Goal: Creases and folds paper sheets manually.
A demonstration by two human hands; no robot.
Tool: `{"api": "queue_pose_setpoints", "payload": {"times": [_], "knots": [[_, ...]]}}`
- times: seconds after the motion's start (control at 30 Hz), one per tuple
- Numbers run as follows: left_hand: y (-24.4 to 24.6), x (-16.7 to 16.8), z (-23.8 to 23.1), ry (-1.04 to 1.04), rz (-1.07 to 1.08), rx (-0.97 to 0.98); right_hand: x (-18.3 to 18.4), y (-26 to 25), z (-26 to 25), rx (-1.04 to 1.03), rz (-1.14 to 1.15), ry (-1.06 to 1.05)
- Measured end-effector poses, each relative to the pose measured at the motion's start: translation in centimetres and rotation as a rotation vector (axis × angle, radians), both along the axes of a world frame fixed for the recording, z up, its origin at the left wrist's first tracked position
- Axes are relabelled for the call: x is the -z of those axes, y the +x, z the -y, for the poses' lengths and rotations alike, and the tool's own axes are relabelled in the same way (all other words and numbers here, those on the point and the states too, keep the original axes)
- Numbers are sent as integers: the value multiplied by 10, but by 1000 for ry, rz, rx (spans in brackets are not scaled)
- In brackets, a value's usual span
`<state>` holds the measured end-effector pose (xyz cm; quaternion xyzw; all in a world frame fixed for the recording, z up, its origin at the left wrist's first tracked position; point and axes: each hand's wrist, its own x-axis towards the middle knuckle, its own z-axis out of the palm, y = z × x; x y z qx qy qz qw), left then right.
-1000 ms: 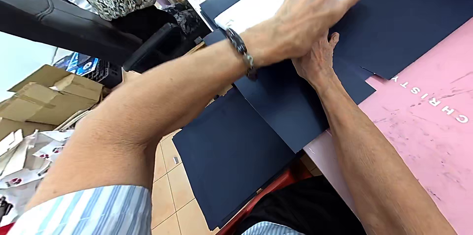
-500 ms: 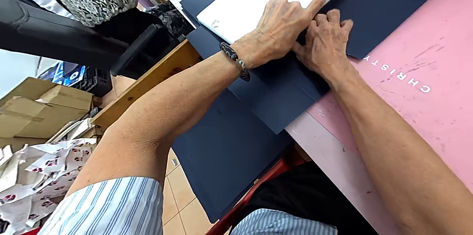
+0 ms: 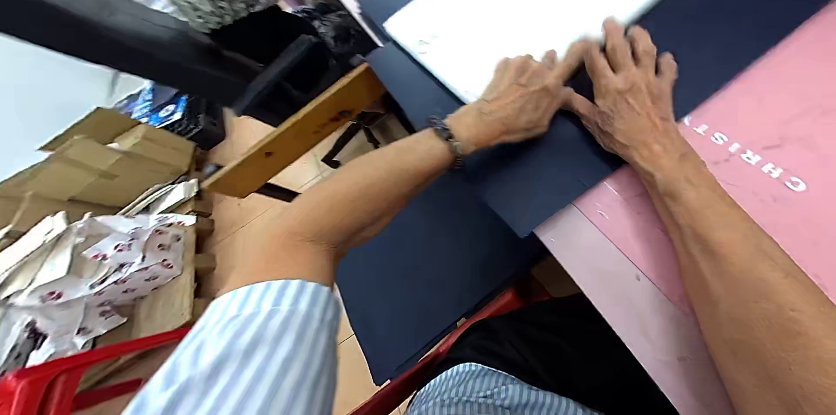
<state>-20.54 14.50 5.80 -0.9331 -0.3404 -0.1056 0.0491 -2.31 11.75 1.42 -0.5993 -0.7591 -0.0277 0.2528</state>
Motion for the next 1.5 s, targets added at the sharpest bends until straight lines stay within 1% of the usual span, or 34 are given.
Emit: {"api": "queue_pose_setpoints", "payload": {"times": [0.07, 0.1, 0.2, 0.23, 0.27, 0.3, 0.33, 0.37, 0.4, 0.43, 0.47, 0.5, 0.53, 0.57, 0.6, 0.67, 0.7, 0.77, 0.83, 0.87, 0.93, 1.0, 1.07, 1.1, 1.17, 1.23, 1.3, 1.33, 1.37, 1.43, 1.5], "knots": [[-7, -11, 19, -132, -32, -7, -1, -3, 0, -29, 60, 17], [-15, -13, 40, -121, 21, 47, -2, -2, 4, -31, 50, 29], [-47, -11, 126, 41, 353, 449, -3, 19, 27, 2, -122, 88], [-60, -4, 157, 40, 416, 554, -1, 28, 39, 3, -163, 96], [-77, 8, 184, -42, 388, 620, 2, 36, 54, 2, -174, 92], [-94, 26, 203, -170, 292, 632, 3, 43, 72, 1, -178, 84], [-110, 52, 211, -283, 175, 570, 4, 47, 90, 4, -186, 86], [-122, 83, 211, -379, 50, 432, 6, 50, 107, 11, -197, 86], [-132, 114, 206, -523, -73, 246, 9, 51, 124, 18, -206, 79], [-138, 143, 197, -711, -157, 44, 11, 49, 139, 18, -214, 65], [-138, 169, 188, -861, -204, -131, 11, 46, 154, 13, -221, 45], [-134, 191, 183, -983, -179, -286, 9, 42, 169, 3, -228, 16], [-126, 210, 182, -1048, -149, -407, 6, 38, 184, -15, -229, -25], [-116, 226, 184, -1062, -148, -492, 1, 33, 199, -42, -220, -69], [-105, 237, 188, -1061, -161, -548, -4, 28, 216, -77, -201, -117], [-92, 253, 196, -1006, -176, -591, -12, 18, 252, -159, -130, -174], [-92, 256, 198, -974, -173, -596, -15, 11, 270, -202, -97, -184], [-99, 248, 198, -957, -168, -567, -20, -4, 306, -282, -90, -210], [-107, 231, 196, -1001, -197, -521, -19, -21, 333, -349, -166, -247], [-113, 228, 195, -1021, -223, -499, -14, -31, 341, -376, -225, -275], [-119, 227, 193, -1048, -261, -457, 9, -47, 343, -414, -341, -331], [-123, 226, 195, -999, -309, -387, 44, -55, 332, -399, -417, -378], [-123, 212, 200, -954, -388, -344, 71, -59, 309, -288, -464, -529], [-121, 202, 203, -914, -452, -333, 82, -60, 295, -192, -532, -638], [-120, 185, 205, -807, -538, -301, 104, -62, 266, 56, -755, -830], [-124, 171, 208, -710, -603, -250, 124, -65, 238, 249, -990, -860], [-127, 158, 213, -665, -664, -212, 129, -71, 209, 344, -1241, -916], [-129, 154, 218, -651, -678, -192, 134, -75, 196, 380, -1320, -922], [-132, 153, 222, -637, -676, -171, 139, -77, 186, 390, -1355, -928], [-136, 153, 228, -630, -655, -148, 144, -81, 174, 394, -1341, -945], [-140, 158, 233, -624, -644, -110, 143, -82, 166, 521, -1313, -938]]}}
